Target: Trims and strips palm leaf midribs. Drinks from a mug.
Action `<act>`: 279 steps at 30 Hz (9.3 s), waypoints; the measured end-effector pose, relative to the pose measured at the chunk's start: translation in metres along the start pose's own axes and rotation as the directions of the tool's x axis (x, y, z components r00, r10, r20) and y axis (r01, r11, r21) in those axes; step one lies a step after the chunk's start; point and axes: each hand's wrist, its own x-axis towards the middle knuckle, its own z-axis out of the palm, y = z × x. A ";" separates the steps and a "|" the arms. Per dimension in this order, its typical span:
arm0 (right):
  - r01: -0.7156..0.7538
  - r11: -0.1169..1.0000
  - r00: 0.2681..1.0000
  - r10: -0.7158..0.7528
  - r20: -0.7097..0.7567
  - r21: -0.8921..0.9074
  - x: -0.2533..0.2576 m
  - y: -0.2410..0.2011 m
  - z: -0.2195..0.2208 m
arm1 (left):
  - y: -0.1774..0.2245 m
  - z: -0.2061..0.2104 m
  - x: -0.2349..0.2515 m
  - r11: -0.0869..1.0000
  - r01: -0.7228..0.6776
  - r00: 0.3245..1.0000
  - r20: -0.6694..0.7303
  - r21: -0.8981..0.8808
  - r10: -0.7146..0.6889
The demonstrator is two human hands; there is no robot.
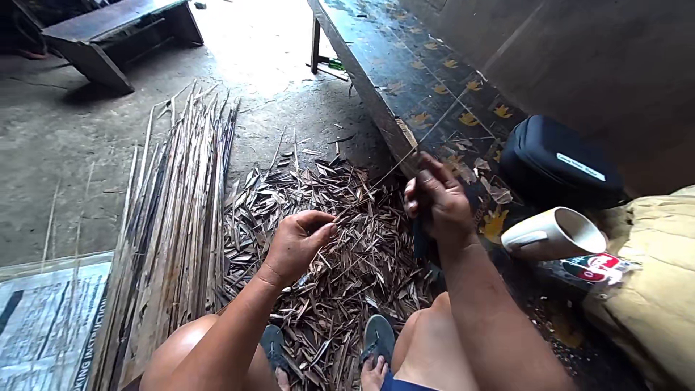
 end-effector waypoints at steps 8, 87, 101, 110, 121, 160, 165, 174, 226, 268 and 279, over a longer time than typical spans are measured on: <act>-0.220 0.975 0.918 0.200 0.342 0.020 -0.011 0.018 0.040 | 0.008 -0.004 -0.001 0.997 0.008 0.999 0.035 -0.071 -0.005; -0.089 0.991 0.932 0.117 0.343 -0.095 -0.018 0.010 0.032 | 0.007 -0.016 -0.005 0.974 -0.201 0.976 0.110 0.104 0.189; -0.017 0.994 0.984 0.035 0.173 -0.107 -0.015 0.003 0.027 | 0.009 -0.014 -0.004 0.986 -0.153 0.985 0.093 0.061 0.147; 0.075 0.997 0.990 -0.073 0.118 -0.015 -0.007 -0.017 0.003 | 0.004 -0.016 -0.005 0.985 -0.138 0.985 0.116 0.104 0.125; -0.005 1.000 0.990 0.009 0.138 -0.031 -0.006 -0.010 0.006 | 0.002 -0.015 -0.006 0.981 -0.148 0.987 0.086 0.126 0.138; 0.185 0.951 0.923 -0.082 0.375 -0.248 -0.017 0.021 0.035 | 0.014 -0.030 0.002 0.927 0.149 0.926 0.378 -0.345 -0.008; 0.181 0.956 0.940 -0.100 0.326 -0.229 -0.015 0.018 0.030 | 0.013 -0.031 0.000 0.936 0.134 0.931 0.364 -0.325 -0.007; 0.240 0.952 0.964 -0.210 0.162 -0.191 -0.013 0.003 0.017 | 0.014 -0.028 -0.001 0.954 0.082 0.945 0.328 -0.288 0.018; -0.087 0.990 0.928 0.121 0.353 -0.112 -0.025 0.012 0.045 | 0.009 -0.019 -0.005 0.990 -0.141 0.984 0.105 -0.024 0.143; 0.042 0.999 0.986 -0.037 0.162 -0.026 -0.012 -0.004 0.011 | 0.006 -0.022 -0.003 0.987 -0.158 0.954 0.260 0.014 0.149; -0.053 0.999 0.968 0.051 0.245 0.000 -0.015 -0.003 0.013 | 0.006 -0.020 -0.003 0.989 -0.133 0.960 0.255 0.059 0.114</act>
